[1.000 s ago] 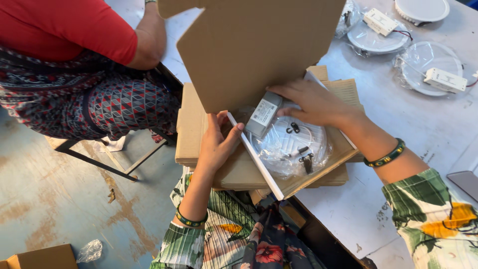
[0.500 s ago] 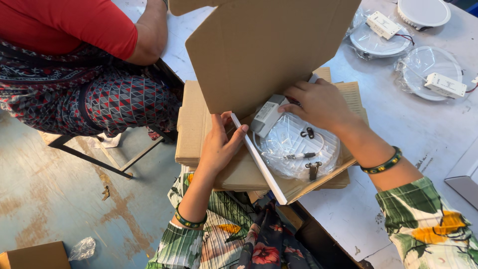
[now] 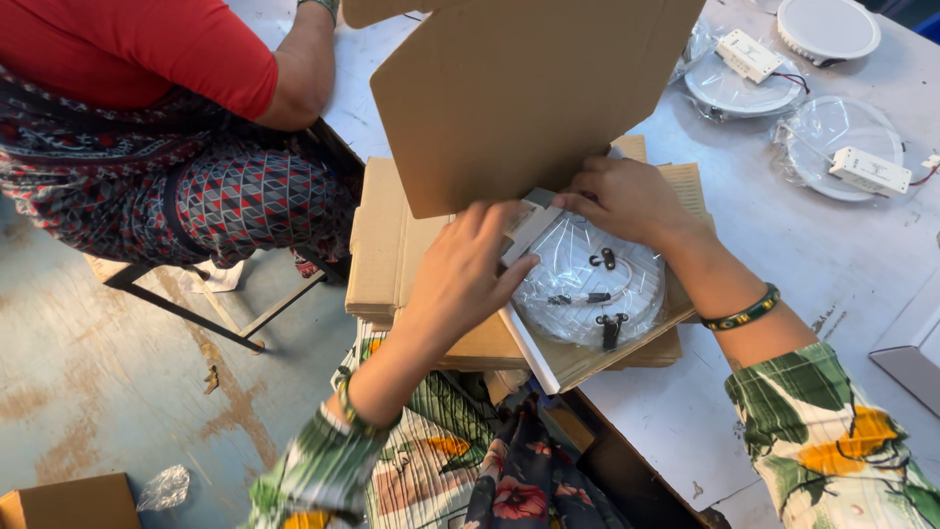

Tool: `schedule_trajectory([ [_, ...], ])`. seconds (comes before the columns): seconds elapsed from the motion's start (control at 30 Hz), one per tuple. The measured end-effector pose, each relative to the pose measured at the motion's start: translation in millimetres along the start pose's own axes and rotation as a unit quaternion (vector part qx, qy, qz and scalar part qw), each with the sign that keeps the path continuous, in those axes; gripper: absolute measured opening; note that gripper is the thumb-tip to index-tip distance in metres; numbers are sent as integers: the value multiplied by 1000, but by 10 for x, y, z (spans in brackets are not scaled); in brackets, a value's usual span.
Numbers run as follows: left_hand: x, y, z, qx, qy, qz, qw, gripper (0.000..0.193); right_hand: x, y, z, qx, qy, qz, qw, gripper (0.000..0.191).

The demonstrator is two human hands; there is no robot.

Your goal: The person assembles flat cardboard boxes, places a plastic-wrapped circular LED light and a small power driver inside, then closes the box. The process is repeated multiple times with identical items on a white worktable.

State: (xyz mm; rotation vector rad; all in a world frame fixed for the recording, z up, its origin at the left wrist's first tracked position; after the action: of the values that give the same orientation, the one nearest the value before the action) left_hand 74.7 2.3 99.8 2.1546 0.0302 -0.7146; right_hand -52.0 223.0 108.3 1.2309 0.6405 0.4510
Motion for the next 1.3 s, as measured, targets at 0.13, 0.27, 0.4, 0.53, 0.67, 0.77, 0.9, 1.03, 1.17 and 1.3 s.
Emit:
schedule_trajectory([
  [0.13, -474, -283, 87, -95, 6, 95, 991, 57, 57, 40, -46, -75, -16, -23, 997, 31],
  [0.27, -574, -424, 179, -186, 3, 117, 976, 51, 149, 143, -39, -162, 6, -70, 984, 25],
  [0.4, -462, -412, 187, -225, 16, 108, 968, 49, 212, 210, -29, -24, 62, -199, 978, 22],
  [0.53, -420, -435, 191, -279, 16, 128, 952, 31, 211, 79, -96, -4, 50, -152, 987, 13],
  [0.67, -426, -468, 233, -293, 0, 112, 949, 31, 211, -64, -182, 124, 16, -135, 983, 8],
  [0.77, -416, -435, 216, -289, -18, 93, 953, 35, 187, -150, -191, 210, 30, -51, 976, 15],
  [0.9, -355, -251, 47, -286, -39, 81, 954, 46, 182, -100, -152, 155, 21, -30, 987, 19],
  [1.03, -68, 149, -69, -120, -40, -54, 991, 35, 222, 80, -149, 26, -9, -146, 989, 9],
  [1.17, 320, 452, 205, 74, 59, -217, 971, 29, 266, 227, -311, -138, -58, -308, 940, 18],
  [1.3, 302, 611, 683, 321, 76, -321, 888, 64, 235, 264, -622, -369, -129, -326, 861, 29],
])
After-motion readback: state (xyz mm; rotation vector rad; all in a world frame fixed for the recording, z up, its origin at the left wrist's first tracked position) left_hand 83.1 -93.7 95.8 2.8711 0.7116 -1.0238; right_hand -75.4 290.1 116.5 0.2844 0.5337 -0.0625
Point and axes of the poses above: each hand's wrist, its own x-axis away from the middle knuckle, its own y-axis out of the back of the hand, z = x × y, the point moved 2 cm from there along -x, towards the middle knuckle, and after that the axes turned 1 degree about -y, right-handed, at the moved point
